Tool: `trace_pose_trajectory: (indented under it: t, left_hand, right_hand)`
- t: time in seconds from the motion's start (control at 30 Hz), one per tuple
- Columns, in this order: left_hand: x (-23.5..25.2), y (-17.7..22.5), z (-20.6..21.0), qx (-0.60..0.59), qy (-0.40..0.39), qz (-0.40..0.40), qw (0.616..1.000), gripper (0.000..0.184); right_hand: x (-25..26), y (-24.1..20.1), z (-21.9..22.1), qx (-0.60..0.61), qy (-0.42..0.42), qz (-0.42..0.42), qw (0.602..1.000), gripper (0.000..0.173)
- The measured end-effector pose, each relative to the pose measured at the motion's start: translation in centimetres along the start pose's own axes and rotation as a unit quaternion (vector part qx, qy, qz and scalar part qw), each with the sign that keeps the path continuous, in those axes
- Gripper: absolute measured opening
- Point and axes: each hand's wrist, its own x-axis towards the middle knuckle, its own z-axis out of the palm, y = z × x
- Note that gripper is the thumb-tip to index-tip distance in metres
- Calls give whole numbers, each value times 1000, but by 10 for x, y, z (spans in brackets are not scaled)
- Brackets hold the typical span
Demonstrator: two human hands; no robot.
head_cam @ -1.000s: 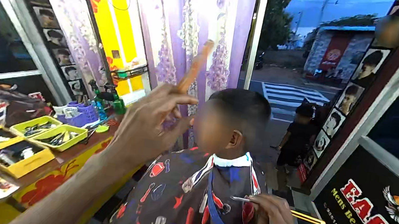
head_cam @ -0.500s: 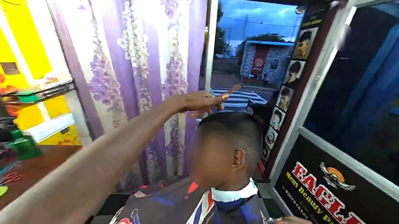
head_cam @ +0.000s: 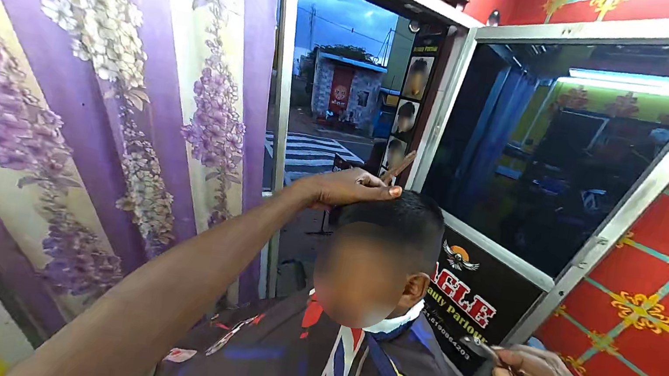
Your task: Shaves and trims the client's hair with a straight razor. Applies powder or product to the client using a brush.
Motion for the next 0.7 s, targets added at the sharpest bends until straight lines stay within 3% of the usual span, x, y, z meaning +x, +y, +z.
trace_pose_trajectory:
  t: [0.13, 0.27, 0.4, 0.57, 0.7]
  left_hand:
    - [-11, 27, 9, 90, 31, -12, 995, 53]
    - [-21, 35, 14, 181, 72, 63, 979, 59]
    - [-40, 48, 8, 230, 7, 95, 969, 72]
    - [-55, 53, 5, 227, -62, 104, 966, 96]
    - [-58, 49, 4, 222, -72, 117, 965, 97]
  right_hand:
    - [18, -17, 22, -92, 28, -81, 992, 15]
    - [30, -36, 55, -224, 23, -166, 960, 18]
    - [37, -46, 83, -305, -4, -202, 931, 19]
    - [50, -55, 97, -348, 21, -216, 912, 21]
    - [49, -58, 99, -352, 30, -221, 909, 21]
